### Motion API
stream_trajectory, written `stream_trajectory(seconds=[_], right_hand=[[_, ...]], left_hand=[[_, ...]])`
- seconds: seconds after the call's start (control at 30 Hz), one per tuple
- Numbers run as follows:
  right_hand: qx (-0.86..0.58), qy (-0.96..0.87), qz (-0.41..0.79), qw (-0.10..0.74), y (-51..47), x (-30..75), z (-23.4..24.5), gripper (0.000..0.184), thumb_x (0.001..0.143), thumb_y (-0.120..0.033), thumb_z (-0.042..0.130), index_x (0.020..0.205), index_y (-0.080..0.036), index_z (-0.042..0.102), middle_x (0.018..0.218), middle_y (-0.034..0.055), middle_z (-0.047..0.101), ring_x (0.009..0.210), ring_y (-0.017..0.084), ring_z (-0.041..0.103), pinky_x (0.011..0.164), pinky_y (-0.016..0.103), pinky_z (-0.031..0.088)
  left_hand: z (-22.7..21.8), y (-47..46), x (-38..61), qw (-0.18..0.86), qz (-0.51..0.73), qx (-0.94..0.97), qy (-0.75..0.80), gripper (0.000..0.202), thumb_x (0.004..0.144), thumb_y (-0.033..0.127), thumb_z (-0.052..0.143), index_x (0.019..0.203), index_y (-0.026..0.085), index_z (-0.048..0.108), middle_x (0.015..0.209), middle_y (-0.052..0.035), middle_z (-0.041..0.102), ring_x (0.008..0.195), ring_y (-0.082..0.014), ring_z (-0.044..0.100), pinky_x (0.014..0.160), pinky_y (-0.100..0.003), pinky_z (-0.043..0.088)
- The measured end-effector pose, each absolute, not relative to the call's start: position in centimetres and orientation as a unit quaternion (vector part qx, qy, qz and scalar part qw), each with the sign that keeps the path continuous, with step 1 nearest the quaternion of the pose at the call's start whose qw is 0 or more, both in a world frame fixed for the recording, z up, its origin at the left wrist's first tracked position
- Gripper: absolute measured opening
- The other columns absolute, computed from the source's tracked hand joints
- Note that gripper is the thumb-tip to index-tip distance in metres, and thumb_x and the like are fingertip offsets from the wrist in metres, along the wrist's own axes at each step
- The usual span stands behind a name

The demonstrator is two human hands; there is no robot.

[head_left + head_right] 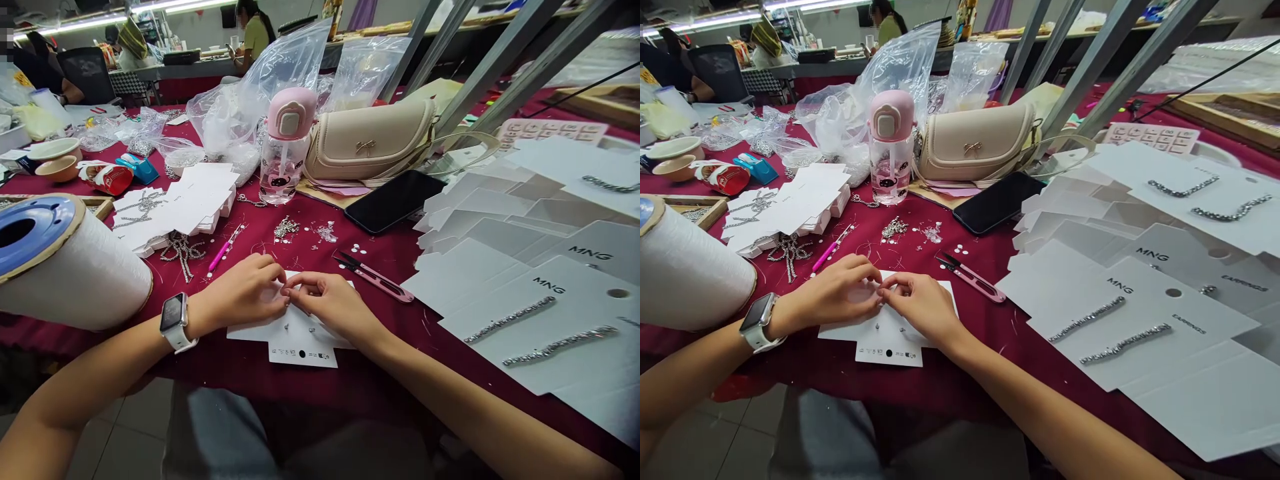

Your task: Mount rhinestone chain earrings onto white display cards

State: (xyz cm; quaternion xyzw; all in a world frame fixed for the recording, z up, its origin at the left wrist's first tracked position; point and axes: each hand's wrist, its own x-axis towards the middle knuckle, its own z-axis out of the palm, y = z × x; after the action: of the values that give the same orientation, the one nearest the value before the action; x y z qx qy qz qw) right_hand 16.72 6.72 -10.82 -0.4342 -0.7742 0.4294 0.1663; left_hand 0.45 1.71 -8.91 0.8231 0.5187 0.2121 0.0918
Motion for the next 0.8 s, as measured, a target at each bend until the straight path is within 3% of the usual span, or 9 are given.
stream_trajectory(seconds=[0.33,0.5,0.8], right_hand=[[-0.432,-0.776,0.426,0.174,6.8,16.8,-10.8,0.027,0.07,-0.043,0.053,0.074,-0.02,0.067,0.051,-0.0016,0.055,0.048,0.009,0.044,0.045,0.021,0.028],[-0.47,-0.764,0.421,0.136,6.6,16.5,-10.4,0.024,0.071,-0.041,0.052,0.072,-0.022,0.067,0.055,-0.0025,0.056,0.052,0.01,0.045,0.049,0.022,0.028],[-0.469,-0.752,0.44,0.148,6.8,16.6,-10.3,0.023,0.071,-0.04,0.052,0.071,-0.021,0.065,0.051,-0.0031,0.05,0.049,0.009,0.041,0.048,0.023,0.027]], left_hand=[[-10.3,2.2,0.5,0.195,0.259,0.76,0.564,0.011,0.071,0.023,0.063,0.074,0.013,0.062,0.067,-0.0008,0.056,0.06,-0.0084,0.049,0.053,-0.019,0.038],[-11.0,2.2,0.5,0.216,0.259,0.741,0.581,0.008,0.072,0.022,0.062,0.071,0.013,0.063,0.068,-0.0003,0.057,0.062,-0.0088,0.051,0.055,-0.019,0.038],[-11.0,2.4,0.5,0.217,0.271,0.732,0.586,0.008,0.072,0.021,0.062,0.07,0.013,0.064,0.068,-0.0004,0.059,0.063,-0.0087,0.052,0.056,-0.019,0.038]])
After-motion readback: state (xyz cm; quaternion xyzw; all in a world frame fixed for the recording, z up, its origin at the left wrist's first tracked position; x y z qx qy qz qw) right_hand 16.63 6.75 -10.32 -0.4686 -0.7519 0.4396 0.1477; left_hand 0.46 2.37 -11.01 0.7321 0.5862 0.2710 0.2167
